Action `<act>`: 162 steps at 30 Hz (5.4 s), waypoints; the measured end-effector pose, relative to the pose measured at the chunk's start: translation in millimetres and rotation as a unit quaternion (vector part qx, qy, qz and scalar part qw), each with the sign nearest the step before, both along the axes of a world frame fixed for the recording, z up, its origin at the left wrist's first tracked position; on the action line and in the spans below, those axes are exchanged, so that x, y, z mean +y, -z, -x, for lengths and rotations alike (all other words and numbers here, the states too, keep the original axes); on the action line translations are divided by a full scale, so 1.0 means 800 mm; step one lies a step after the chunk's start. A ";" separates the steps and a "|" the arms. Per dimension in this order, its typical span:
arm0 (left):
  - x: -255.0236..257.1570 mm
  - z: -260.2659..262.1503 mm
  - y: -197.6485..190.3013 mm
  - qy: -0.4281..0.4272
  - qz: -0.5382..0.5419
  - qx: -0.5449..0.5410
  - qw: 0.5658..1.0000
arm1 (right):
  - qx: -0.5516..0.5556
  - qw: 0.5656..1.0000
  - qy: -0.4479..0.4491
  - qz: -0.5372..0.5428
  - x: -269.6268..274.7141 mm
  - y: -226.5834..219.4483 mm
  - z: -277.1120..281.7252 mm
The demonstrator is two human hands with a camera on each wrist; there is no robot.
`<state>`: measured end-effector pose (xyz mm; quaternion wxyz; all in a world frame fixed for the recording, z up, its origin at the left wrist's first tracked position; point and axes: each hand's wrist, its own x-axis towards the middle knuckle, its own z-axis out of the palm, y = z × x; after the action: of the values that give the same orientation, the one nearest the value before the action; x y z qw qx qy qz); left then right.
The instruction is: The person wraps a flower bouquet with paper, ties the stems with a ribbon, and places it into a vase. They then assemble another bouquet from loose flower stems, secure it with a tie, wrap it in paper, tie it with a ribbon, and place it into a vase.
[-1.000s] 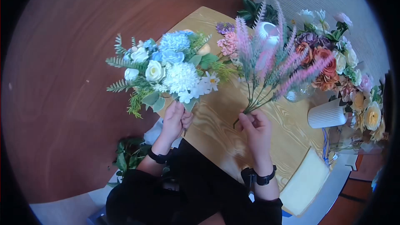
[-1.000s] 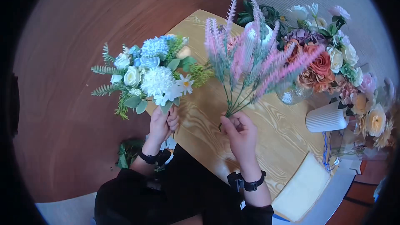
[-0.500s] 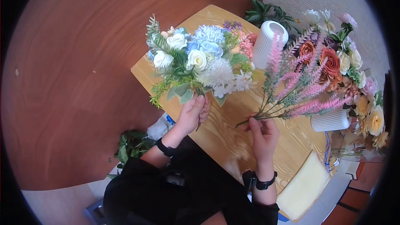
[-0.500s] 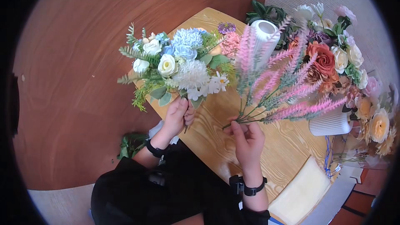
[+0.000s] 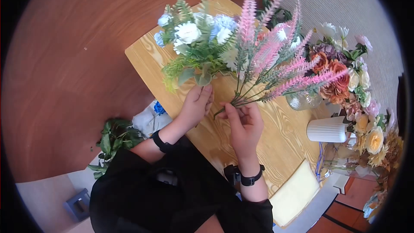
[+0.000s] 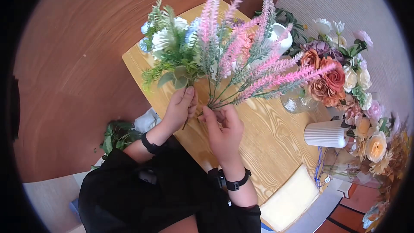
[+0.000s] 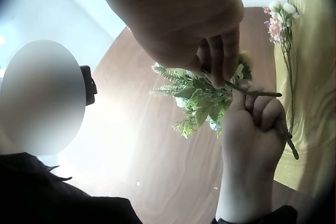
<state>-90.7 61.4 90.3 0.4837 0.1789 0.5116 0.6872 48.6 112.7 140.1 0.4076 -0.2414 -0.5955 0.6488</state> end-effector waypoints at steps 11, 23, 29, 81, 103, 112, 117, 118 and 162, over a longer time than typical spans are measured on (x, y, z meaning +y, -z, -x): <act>-0.019 0.038 0.004 0.112 -0.120 -0.123 0.979 | 0.046 0.991 0.126 -0.015 0.031 -0.027 -0.028; -0.041 0.062 0.003 0.264 -0.209 -0.198 0.920 | 0.064 0.998 0.024 -0.002 0.022 -0.019 -0.030; -0.038 0.066 0.006 0.256 -0.236 -0.326 0.879 | 0.015 0.999 -0.027 0.016 0.023 -0.027 -0.029; -0.035 0.024 0.002 0.109 -0.065 -0.011 0.992 | -0.082 0.994 -0.029 -0.068 0.014 0.009 0.030; -0.034 0.015 -0.012 0.251 -0.132 -0.077 0.956 | -0.241 0.937 -0.072 -0.241 0.045 -0.024 0.010; -0.050 0.022 0.015 0.251 -0.125 -0.021 0.960 | -0.248 0.947 -0.049 -0.197 0.037 -0.034 0.003; -0.046 0.015 0.000 0.266 -0.119 -0.001 0.957 | -0.189 0.974 -0.073 -0.106 0.044 -0.014 0.006; -0.045 0.016 -0.002 0.265 -0.123 0.000 0.956 | -0.161 0.980 -0.097 -0.066 0.046 -0.013 0.007; -0.143 0.155 0.041 -0.111 -0.121 0.033 0.986 | -0.323 0.896 0.163 -0.257 0.121 0.141 0.184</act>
<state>-214.8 -53.0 57.2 0.3619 0.2013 0.4570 0.7872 -98.7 209.7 27.6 0.3409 -0.4181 -0.7925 0.2844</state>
